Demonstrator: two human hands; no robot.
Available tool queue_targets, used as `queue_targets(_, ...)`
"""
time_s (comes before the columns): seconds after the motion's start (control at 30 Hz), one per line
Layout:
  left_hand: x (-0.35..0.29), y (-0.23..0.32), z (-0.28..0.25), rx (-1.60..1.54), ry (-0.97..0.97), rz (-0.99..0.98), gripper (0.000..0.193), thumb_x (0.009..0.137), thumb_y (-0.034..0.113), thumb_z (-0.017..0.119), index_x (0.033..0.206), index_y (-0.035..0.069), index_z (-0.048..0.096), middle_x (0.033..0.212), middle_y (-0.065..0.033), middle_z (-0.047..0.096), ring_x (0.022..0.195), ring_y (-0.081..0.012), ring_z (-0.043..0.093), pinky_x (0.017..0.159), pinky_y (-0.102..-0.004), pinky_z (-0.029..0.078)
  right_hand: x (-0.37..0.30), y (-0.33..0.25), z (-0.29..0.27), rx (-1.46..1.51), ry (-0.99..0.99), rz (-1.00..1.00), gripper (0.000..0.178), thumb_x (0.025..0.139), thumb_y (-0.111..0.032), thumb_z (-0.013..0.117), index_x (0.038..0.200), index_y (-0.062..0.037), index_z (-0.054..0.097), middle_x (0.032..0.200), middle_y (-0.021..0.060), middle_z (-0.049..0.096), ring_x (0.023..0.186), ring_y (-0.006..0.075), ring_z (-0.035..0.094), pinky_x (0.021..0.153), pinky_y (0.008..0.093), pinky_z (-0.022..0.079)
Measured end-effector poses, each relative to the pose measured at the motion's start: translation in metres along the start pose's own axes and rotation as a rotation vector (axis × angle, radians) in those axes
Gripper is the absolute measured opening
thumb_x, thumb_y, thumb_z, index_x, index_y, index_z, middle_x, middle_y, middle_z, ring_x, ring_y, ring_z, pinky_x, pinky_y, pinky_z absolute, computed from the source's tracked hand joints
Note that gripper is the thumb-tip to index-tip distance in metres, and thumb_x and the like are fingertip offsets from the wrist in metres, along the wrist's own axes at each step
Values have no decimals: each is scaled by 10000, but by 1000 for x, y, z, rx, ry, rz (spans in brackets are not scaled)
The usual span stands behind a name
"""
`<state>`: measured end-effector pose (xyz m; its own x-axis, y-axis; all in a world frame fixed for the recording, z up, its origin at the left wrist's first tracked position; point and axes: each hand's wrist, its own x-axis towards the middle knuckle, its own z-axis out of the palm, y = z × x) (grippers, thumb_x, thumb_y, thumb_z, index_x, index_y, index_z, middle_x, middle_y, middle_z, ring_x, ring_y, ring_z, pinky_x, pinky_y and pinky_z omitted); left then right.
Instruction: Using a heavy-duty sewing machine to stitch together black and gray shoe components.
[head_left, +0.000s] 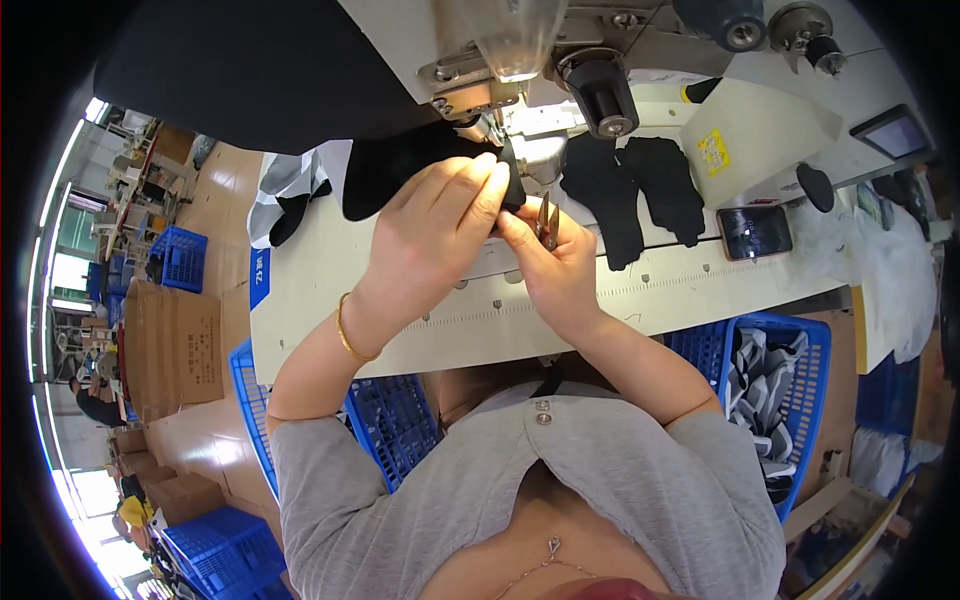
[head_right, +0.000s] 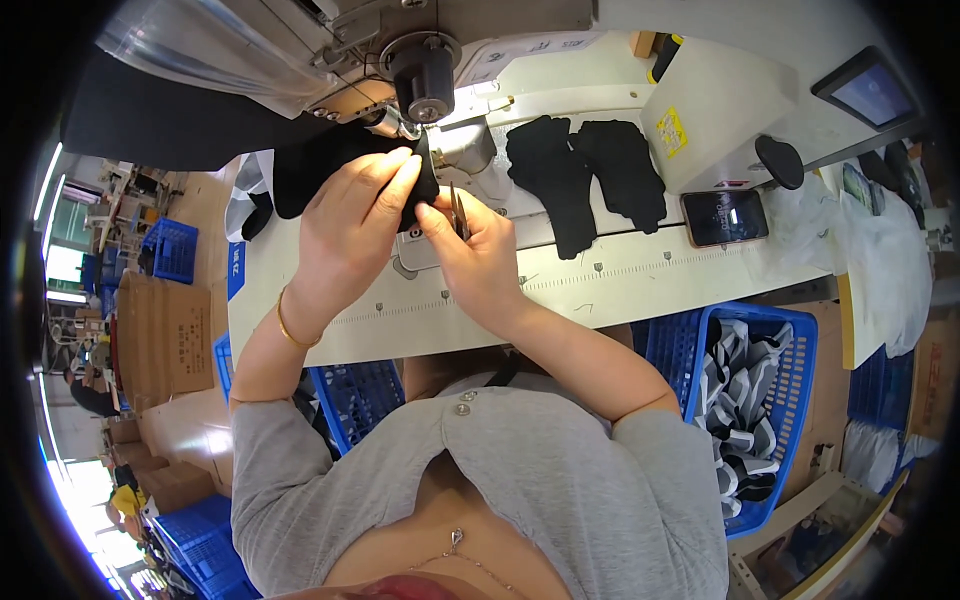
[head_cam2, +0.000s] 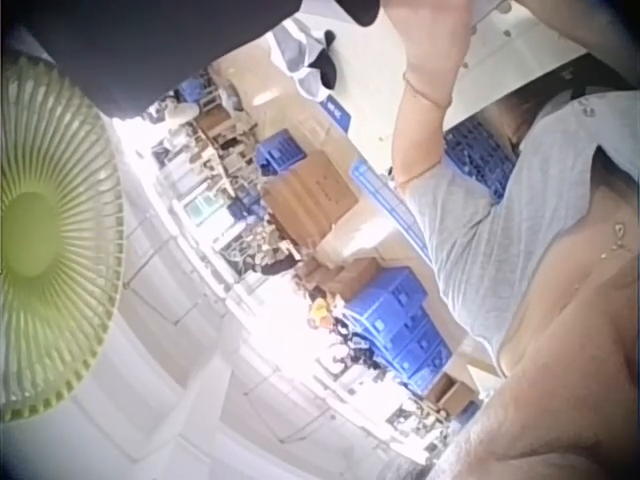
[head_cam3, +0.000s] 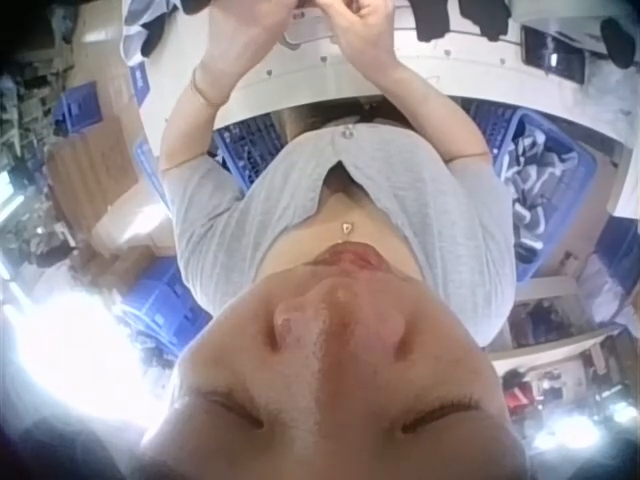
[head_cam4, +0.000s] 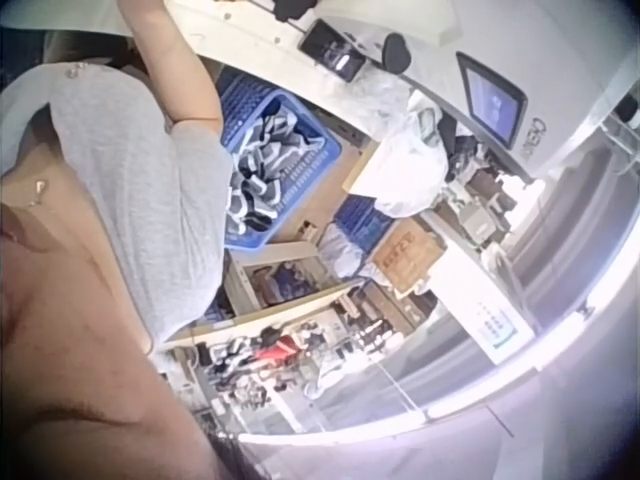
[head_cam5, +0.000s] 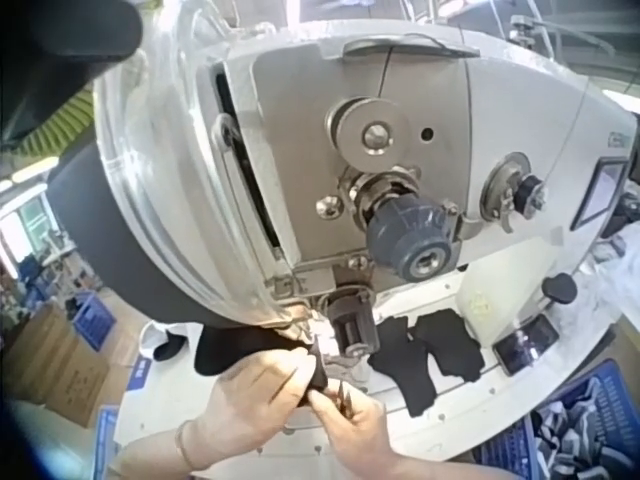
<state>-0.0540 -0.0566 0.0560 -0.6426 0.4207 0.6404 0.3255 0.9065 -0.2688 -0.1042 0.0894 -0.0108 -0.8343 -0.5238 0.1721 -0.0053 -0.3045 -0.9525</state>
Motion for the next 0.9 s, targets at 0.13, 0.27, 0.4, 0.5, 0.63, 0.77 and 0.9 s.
queue_targets(0.13,1,5,5,12,38,28,448,655,78,659,1087,-36,638,1042,-126,621,938,-258,638,782,-359,567,0,-3,2,-72,34,-122,145,952,-116,608,999,10,660,718,4,649,622,35,509,552,223,422)
queue_targets(0.27,0,6,10,3,69,-1,427,640,83,662,1050,-36,649,1028,-116,621,913,-245,635,747,-346,562,1,-7,0,-103,6,-119,147,952,-114,604,1003,14,658,719,24,655,627,36,517,555,230,431)
queue_targets(0.4,-2,9,12,-56,149,-12,382,624,82,667,988,-33,672,968,-103,635,863,-238,641,704,-338,559,1,-5,0,-95,15,-139,139,947,-105,601,993,13,658,703,26,637,622,38,510,560,232,431)
queue_targets(0.5,-3,9,12,-42,164,15,348,612,79,668,941,-32,684,939,-99,643,852,-238,649,698,-340,566,0,-9,-1,-90,8,-123,129,944,-96,596,976,13,655,691,25,620,621,41,502,558,239,430)
queue_targets(0.63,1,10,10,-66,188,40,326,581,12,712,903,-30,698,922,-108,675,826,-253,670,669,-328,567,-1,-7,-2,-114,-3,-113,117,938,-78,583,960,15,651,684,34,605,620,53,500,559,249,432)
queue_targets(0.77,-2,6,13,-76,171,55,324,592,53,696,906,-27,693,938,-100,662,850,-247,668,686,-328,573,0,-8,-2,-127,-17,-97,113,936,-70,578,955,17,647,686,44,606,623,62,510,566,254,437)
queue_targets(0.9,0,3,11,-85,146,56,319,604,81,674,905,-24,690,949,-91,650,860,-236,662,690,-324,576,1,-11,0,-129,-6,-154,111,938,-74,575,945,17,639,694,54,615,626,71,530,568,265,448)
